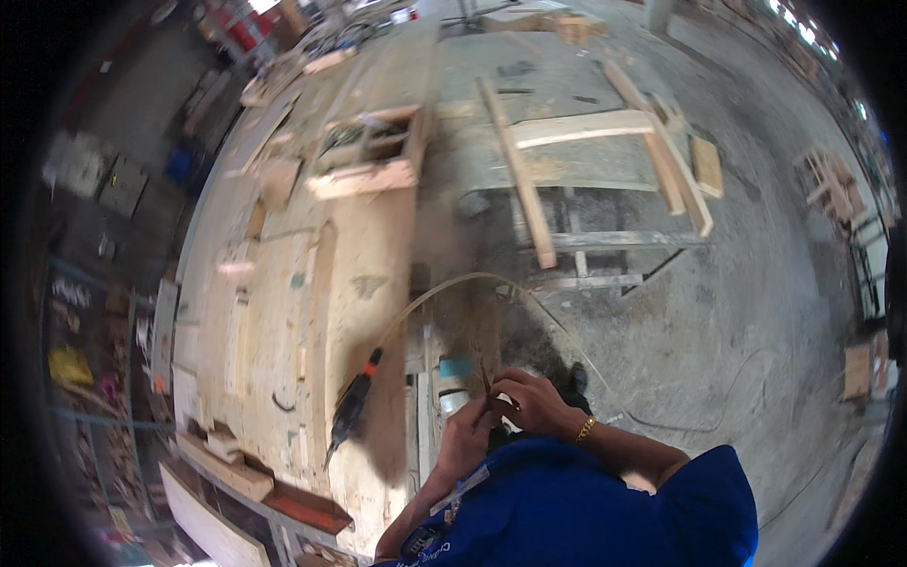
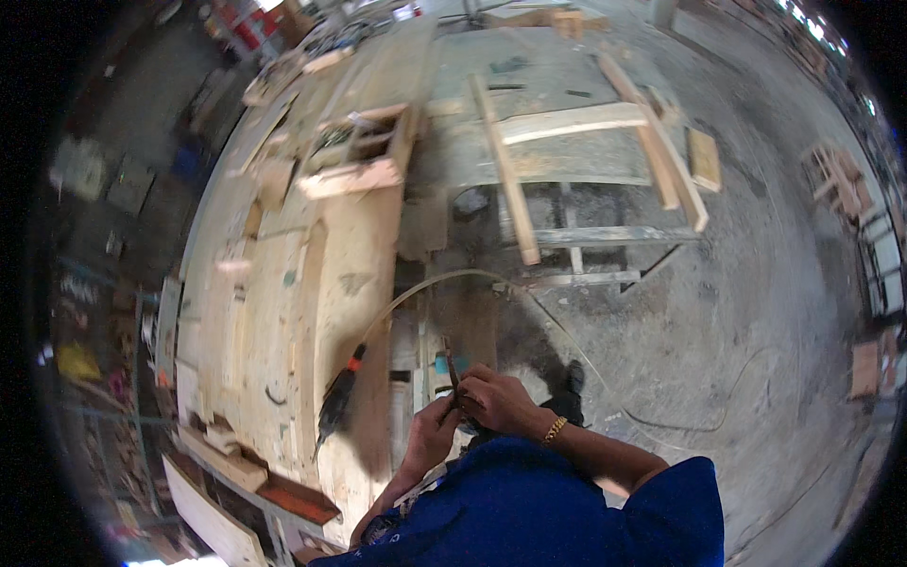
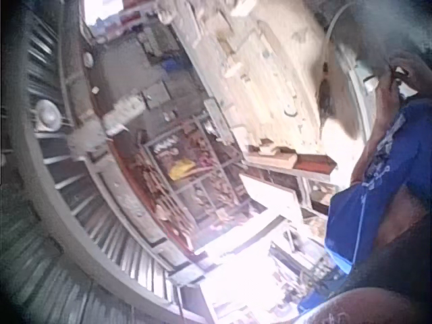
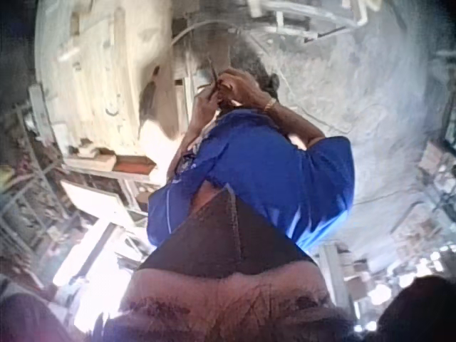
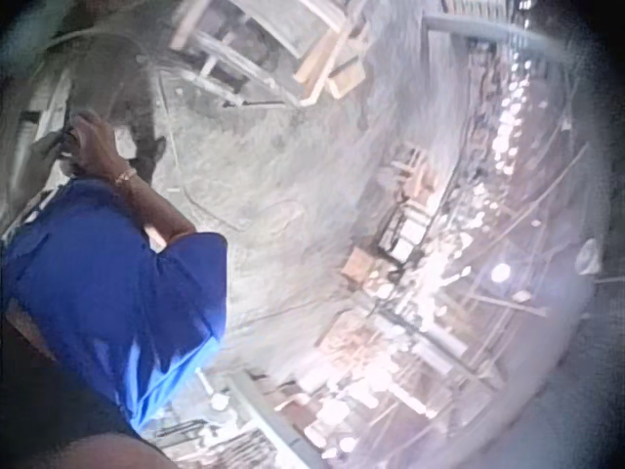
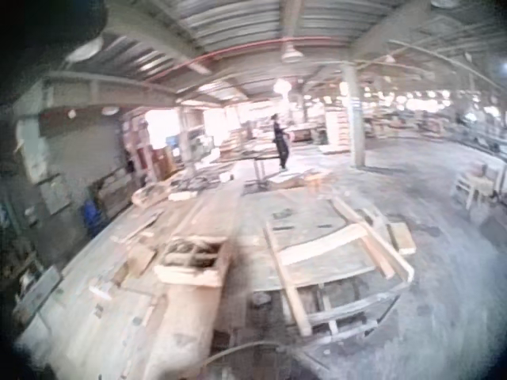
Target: The person assembles small wooden components on a workbench. They apply glue to the edges of a wooden piece, align it with another part, and secure the joint using a power drill. The person handles multiple small wooden parts and uses a glue bottle and drill during the process.
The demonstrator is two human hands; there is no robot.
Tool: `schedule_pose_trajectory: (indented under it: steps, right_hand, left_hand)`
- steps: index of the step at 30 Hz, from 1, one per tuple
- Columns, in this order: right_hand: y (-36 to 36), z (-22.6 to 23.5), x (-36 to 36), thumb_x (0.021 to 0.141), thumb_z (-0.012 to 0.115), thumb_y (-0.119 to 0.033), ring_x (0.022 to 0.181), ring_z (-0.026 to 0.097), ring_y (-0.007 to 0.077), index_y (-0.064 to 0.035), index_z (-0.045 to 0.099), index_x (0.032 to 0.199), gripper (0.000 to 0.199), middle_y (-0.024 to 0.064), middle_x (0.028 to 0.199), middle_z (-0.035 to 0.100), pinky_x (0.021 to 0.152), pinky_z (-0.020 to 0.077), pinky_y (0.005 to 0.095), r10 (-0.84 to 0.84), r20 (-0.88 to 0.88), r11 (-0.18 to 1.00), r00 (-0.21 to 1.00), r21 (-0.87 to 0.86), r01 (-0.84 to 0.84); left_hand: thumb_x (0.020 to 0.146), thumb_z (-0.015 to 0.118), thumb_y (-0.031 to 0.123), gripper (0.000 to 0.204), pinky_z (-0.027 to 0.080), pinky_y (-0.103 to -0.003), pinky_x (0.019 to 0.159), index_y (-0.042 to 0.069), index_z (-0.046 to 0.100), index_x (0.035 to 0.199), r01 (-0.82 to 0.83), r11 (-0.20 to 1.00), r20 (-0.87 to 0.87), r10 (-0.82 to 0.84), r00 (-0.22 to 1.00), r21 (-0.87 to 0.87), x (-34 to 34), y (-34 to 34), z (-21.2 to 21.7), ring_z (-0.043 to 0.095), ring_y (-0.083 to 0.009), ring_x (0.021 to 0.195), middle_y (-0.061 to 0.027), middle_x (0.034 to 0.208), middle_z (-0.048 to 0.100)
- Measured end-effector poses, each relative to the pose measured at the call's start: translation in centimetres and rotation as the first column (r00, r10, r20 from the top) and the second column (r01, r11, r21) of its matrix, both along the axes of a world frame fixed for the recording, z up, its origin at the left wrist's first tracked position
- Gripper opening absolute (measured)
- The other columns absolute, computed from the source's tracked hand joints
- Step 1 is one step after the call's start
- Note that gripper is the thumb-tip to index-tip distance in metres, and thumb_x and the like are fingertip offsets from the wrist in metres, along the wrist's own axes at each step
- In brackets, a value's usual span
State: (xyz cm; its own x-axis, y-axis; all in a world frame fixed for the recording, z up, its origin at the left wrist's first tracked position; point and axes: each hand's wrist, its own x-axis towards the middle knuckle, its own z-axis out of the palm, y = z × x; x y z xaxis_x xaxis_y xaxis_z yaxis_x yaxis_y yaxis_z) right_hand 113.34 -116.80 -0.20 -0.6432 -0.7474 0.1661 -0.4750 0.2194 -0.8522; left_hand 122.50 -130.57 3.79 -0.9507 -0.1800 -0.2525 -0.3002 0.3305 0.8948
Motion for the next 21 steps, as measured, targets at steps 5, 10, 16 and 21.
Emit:
schedule_pose_trajectory:
  steps: [5,10,16,21]
  right_hand:
    - [14.8,-3.5,-4.9,0.076,0.068,-0.009,0.075,0.061,0.0269,-0.0053,0.060,0.087,0.013,0.0087,0.095,0.060,0.062,0.0510,0.0326,-0.315,0.030,0.949,0.949,0.026,0.314]
    - [31.7,-6.6,-8.6,0.076,0.064,-0.005,0.073,0.061,0.0253,-0.0042,0.059,0.089,0.014,0.0135,0.094,0.059,0.062,0.0491,0.0332,-0.699,0.289,0.688,0.654,0.024,0.725]
    - [49.2,-7.4,-16.6,0.072,0.068,-0.004,0.065,0.059,0.0235,-0.0023,0.057,0.086,0.018,0.0136,0.092,0.059,0.054,0.0472,0.0289,-0.845,0.198,0.525,0.496,0.134,0.840]
    - [64.2,-11.5,-27.0,0.074,0.071,-0.008,0.062,0.058,0.0168,-0.0005,0.059,0.082,0.016,0.0115,0.083,0.059,0.052,0.0458,0.0258,-0.887,0.183,0.450,0.424,0.131,0.884]
  left_hand:
    - [0.085,0.050,0.002,0.023,0.048,-0.039,0.070,0.000,0.057,0.107,0.384,0.899,-0.067,-0.406,0.912,-0.211,-9.5,12.2,-4.7,0.063,-0.0316,0.080,-0.0182,0.089,0.062]
    - [0.084,0.048,0.001,0.028,0.046,-0.042,0.070,-0.001,0.054,0.110,0.672,0.732,-0.103,-0.681,0.725,-0.112,-19.6,30.2,-8.0,0.058,-0.0379,0.083,-0.0203,0.087,0.060]
    - [0.082,0.046,0.003,0.019,0.042,-0.048,0.071,0.000,0.057,0.098,0.839,0.524,-0.088,-0.851,0.517,-0.143,-30.7,47.7,-11.6,0.056,-0.0408,0.085,-0.0228,0.085,0.059]
    - [0.081,0.044,0.004,0.021,0.043,-0.049,0.076,-0.001,0.059,0.095,0.932,0.352,-0.121,-0.932,0.342,-0.082,-43.4,62.7,-16.0,0.057,-0.0412,0.088,-0.0242,0.086,0.060]
